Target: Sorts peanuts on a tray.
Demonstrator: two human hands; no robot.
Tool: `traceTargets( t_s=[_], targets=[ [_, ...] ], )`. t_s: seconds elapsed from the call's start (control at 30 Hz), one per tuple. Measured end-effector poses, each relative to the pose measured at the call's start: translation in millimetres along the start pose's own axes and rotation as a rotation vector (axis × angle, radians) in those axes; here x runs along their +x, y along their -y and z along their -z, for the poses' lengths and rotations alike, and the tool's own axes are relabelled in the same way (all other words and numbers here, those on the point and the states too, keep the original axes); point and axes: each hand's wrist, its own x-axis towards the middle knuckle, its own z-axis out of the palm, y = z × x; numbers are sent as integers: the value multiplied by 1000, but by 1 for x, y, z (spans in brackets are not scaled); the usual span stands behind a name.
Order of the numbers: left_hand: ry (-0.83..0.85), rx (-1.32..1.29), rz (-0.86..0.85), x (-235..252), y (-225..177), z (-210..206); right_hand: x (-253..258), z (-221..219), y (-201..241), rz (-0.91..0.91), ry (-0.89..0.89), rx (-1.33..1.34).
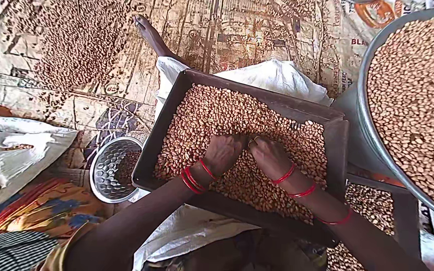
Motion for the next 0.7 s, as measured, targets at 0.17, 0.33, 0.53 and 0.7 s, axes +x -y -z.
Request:
traceTargets(
  t_s=[0.17, 0.33, 0.53, 0.7],
  targets=[
    [120, 44, 54, -1, -12, 12, -3, 17, -21, -129, 69, 446],
    [172, 44, 51, -1, -11, 12, -26, 32, -39, -201, 150, 1274],
    [101, -189, 59, -7, 11, 20, -44, 22, 3, -43, 308, 389],
    [-116, -940, 185, -30, 52, 39, -50, 16, 13, -36, 300, 280]
  ],
)
